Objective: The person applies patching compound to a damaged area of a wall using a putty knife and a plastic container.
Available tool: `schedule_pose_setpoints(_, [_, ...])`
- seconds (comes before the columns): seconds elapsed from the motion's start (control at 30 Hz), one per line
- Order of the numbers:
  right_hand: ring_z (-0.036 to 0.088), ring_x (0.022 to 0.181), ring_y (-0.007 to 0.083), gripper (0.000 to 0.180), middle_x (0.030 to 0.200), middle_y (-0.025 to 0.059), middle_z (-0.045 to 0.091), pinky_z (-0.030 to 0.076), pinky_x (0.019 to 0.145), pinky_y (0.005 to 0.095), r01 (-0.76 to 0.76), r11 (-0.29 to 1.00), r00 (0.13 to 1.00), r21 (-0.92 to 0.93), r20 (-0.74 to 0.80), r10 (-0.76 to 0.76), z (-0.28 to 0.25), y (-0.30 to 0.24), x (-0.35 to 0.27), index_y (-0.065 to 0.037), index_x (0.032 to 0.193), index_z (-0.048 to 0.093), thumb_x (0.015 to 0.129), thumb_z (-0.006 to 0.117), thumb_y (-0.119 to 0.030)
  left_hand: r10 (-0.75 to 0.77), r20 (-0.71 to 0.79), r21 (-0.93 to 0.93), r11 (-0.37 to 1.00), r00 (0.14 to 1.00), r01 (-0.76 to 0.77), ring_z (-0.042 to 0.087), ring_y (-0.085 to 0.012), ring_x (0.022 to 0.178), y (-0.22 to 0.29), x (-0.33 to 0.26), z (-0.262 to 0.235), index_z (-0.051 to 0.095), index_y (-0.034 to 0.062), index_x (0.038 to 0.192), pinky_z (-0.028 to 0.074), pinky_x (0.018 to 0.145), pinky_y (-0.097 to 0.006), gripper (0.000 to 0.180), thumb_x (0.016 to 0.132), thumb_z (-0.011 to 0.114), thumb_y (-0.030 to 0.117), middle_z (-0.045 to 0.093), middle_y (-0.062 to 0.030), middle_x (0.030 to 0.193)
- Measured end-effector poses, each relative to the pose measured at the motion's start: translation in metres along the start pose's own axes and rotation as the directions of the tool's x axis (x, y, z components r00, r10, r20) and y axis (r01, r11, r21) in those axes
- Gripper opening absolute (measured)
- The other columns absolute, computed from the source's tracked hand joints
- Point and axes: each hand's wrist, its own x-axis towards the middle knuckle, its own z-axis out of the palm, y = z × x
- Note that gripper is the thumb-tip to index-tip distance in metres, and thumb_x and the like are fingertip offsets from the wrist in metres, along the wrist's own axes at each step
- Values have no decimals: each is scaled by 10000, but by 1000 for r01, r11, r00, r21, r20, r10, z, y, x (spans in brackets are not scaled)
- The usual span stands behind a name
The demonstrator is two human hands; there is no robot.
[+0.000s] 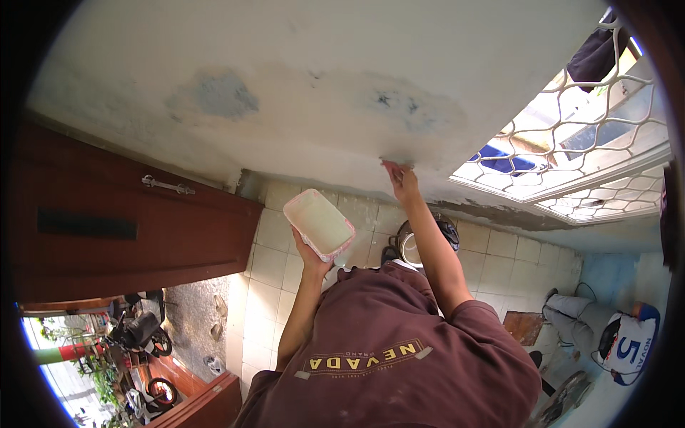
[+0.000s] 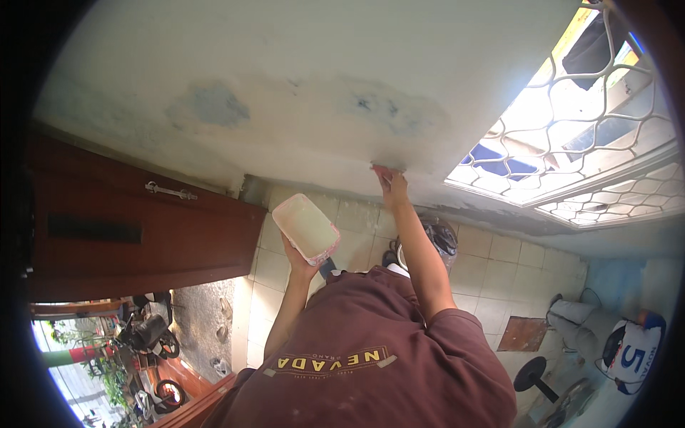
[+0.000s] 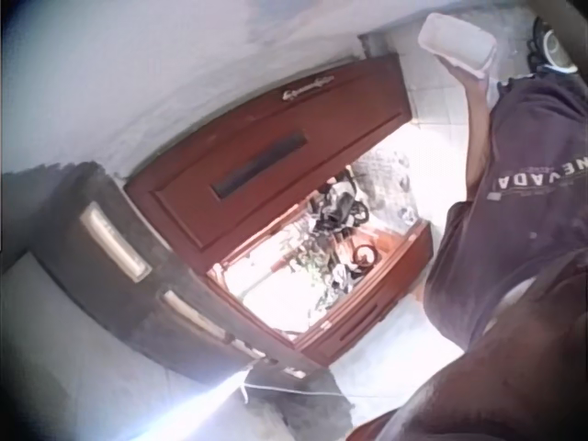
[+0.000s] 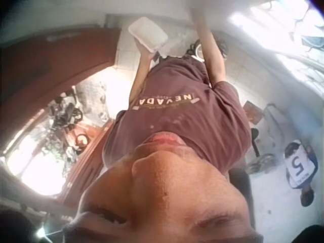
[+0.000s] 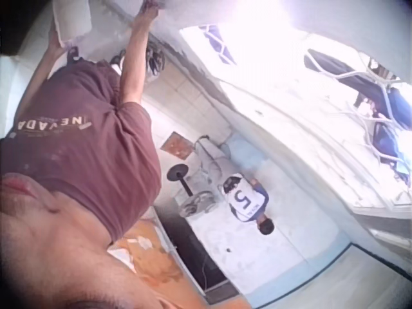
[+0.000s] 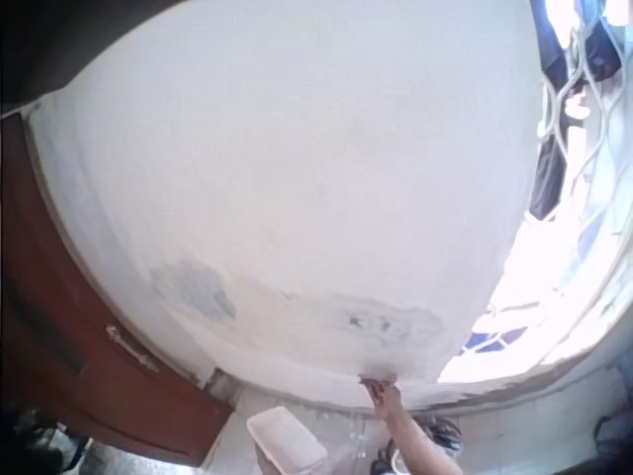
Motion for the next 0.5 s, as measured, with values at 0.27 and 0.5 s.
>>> schedule_pose_setpoints(0.27, [666, 1061, 320, 145, 1113, 307, 651, 595, 922, 296, 343, 925, 873, 160, 310, -377, 241, -170, -173, 161, 959, 604, 936, 547, 29, -115, 213, 39, 993, 970, 109, 573, -308, 1258, 39, 28, 5, 440, 183, 1461, 485, 1052, -550, 731, 968, 383, 720, 561, -71, 1378])
schedule_pose_setpoints(0.5, [653, 1086, 209, 269, 1183, 125, 657, 577, 888, 362, 513, 844, 823, 157, 189, -536, 221, -111, -208, 7, 1227, 576, 972, 574, -78, -124, 235, -13, 991, 964, 131, 607, -288, 1216, 67, 27, 18, 468, 173, 1430, 511, 1032, -524, 662, 997, 395, 667, 599, -61, 1327])
